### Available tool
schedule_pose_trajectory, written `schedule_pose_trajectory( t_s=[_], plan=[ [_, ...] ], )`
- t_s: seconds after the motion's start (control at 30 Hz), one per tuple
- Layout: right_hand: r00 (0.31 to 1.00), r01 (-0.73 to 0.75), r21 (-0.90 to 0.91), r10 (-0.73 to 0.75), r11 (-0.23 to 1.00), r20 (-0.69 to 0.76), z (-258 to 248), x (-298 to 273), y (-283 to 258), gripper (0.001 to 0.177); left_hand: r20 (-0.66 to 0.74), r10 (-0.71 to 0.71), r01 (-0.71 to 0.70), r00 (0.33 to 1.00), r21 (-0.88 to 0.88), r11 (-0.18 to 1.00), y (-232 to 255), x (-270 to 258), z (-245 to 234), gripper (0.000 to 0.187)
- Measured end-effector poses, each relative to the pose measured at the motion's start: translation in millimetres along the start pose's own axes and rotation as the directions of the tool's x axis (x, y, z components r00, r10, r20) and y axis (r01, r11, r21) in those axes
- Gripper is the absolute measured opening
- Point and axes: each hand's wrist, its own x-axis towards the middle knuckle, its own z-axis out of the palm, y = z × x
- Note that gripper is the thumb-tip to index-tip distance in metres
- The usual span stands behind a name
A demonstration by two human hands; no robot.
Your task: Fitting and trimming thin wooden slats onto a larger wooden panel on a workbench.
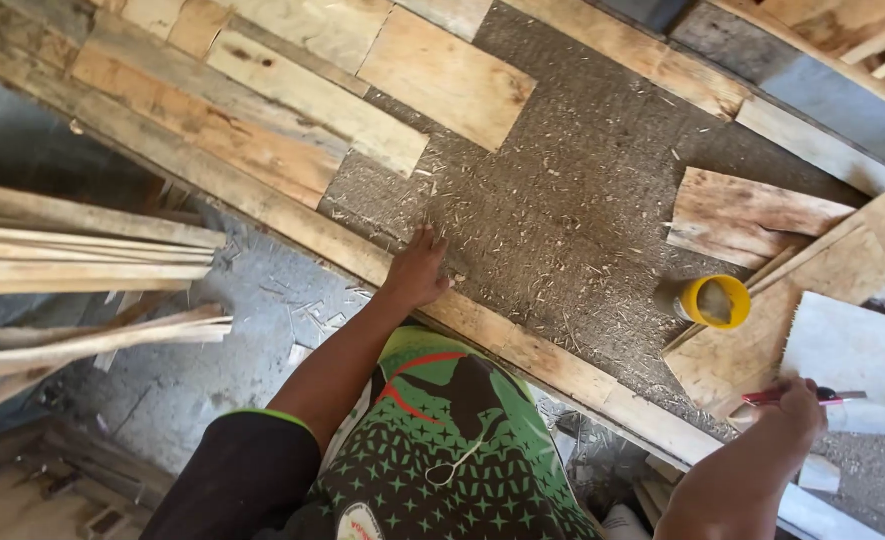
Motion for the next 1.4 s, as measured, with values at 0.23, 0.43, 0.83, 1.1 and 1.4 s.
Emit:
schedule_pose_trajectory(
  t_s=[0.23, 0.43, 0.83, 1.1, 1.4],
  plan=[
    [0.998, -0.013, -0.284, -0.005, 0.959, -0.062, 0, -6, -21, 0.028, 0.034, -0.015, 0.015, 0.999, -0.027, 1.000, 4, -3, -8, 0.085],
    [0.978, -0.193, 0.113, 0.200, 0.975, -0.054, 11, -36, -50, 0.032, 0.165, -0.042, 0.038, 0.985, 0.030, 0.999, 6, -1, -23, 0.084],
    [0.882, 0.455, 0.384, -0.467, 0.803, -0.068, 26, -149, -98, 0.019, 0.117, 0.065, -0.058, 0.991, -0.064, 0.996, -19, 11, -18, 0.076],
    [0.899, 0.267, 0.036, -0.262, 0.963, 0.349, 200, -411, -66, 0.023, 0.121, 0.111, -0.031, 0.986, -0.524, 0.851, 44, 33, -75, 0.053],
    [0.766, 0.067, -0.015, -0.042, 0.998, 0.641, 342, -560, 43, 0.024, -0.127, -0.098, -0.111, 0.987, -0.981, 0.157, 66, 56, -92, 0.034]
  ],
)
